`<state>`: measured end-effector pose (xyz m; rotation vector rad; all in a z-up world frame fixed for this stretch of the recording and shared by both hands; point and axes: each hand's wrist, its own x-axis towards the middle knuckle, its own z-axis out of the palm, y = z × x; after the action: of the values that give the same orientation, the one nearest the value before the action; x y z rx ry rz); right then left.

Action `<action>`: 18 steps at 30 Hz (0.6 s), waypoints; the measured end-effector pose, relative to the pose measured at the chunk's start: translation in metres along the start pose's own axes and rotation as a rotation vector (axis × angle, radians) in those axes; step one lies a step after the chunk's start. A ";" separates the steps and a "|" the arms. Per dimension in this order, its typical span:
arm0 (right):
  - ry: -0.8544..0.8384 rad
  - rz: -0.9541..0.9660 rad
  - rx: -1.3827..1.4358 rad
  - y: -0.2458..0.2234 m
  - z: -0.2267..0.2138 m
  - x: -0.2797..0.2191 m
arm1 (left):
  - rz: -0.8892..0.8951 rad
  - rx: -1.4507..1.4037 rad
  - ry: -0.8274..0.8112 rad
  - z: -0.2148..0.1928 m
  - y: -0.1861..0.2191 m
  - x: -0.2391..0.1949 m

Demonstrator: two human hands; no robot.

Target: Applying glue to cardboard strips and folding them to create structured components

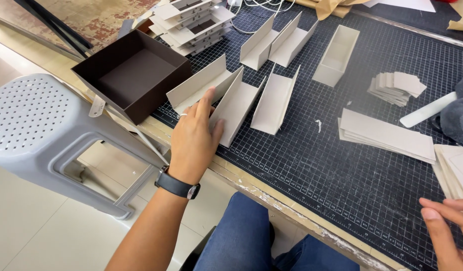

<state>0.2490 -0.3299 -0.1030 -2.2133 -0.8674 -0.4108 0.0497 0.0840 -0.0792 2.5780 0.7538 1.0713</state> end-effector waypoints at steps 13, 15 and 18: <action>0.020 -0.037 0.038 0.015 0.002 0.000 | -0.050 0.144 -0.085 0.008 -0.005 0.034; 0.000 -0.001 0.025 0.008 0.001 0.001 | -0.086 0.119 -0.105 0.005 -0.010 0.028; -0.009 -0.033 0.013 0.008 0.000 0.003 | -0.099 0.100 -0.165 -0.003 -0.006 0.031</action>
<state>0.2563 -0.3325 -0.1057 -2.1926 -0.9098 -0.4101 0.0641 0.1059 -0.0616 2.6405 0.9023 0.7993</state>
